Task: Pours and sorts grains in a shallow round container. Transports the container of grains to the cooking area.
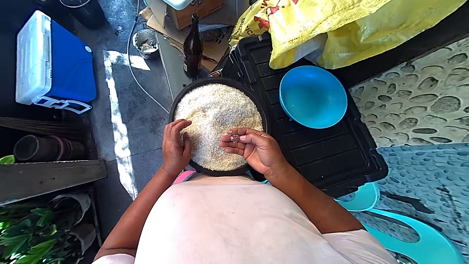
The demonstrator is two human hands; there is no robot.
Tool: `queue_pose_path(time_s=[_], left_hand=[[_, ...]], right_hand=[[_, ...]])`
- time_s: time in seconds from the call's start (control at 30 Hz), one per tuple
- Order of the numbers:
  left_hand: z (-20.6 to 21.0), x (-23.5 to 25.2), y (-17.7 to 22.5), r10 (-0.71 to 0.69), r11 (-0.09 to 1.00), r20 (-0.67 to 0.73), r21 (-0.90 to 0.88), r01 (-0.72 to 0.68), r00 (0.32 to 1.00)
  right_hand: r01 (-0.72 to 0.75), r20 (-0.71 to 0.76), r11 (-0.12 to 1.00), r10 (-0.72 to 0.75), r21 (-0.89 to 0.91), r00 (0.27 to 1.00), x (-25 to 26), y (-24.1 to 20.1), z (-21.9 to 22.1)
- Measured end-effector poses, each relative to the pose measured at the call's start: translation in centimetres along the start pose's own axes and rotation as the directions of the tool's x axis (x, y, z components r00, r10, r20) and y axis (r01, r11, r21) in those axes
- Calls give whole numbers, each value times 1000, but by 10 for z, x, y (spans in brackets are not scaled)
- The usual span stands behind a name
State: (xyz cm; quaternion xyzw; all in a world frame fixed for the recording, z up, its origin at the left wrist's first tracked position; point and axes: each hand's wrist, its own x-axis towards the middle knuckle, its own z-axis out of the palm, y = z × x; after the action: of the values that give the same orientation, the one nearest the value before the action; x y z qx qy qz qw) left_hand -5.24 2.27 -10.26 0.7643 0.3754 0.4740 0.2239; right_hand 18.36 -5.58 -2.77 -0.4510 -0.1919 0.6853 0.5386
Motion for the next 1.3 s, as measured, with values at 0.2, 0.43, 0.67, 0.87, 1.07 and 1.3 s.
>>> queue_pose_path(time_s=[0.2, 0.43, 0.67, 0.87, 1.07, 1.3], left_hand=[[1, 0, 0, -2, 1000, -10, 0, 2, 1000], [2, 1, -3, 1, 1000, -21, -6, -1, 1000], [1, 1, -5, -20, 1000, -18, 8, 20, 1000], [-5, 7, 0, -1, 1000, 5, -11, 1, 1000], [-6, 7, 0, 29, 999, 20, -15, -29, 999], [-3, 6, -1, 56, 998, 20, -30, -56, 998]], right_hand=[[35, 28, 998, -34, -44, 999, -1, -2, 4], [162, 110, 960, -140, -229, 984, 0, 1, 4], [479, 419, -3, -490, -878, 764, 8, 2, -9], [421, 453, -205, -599, -884, 660, 7, -7, -17], [339, 424, -260, -647, -904, 634, 3, -6, -27], [323, 333, -133, -620, -937, 710, -8, -4, -35]])
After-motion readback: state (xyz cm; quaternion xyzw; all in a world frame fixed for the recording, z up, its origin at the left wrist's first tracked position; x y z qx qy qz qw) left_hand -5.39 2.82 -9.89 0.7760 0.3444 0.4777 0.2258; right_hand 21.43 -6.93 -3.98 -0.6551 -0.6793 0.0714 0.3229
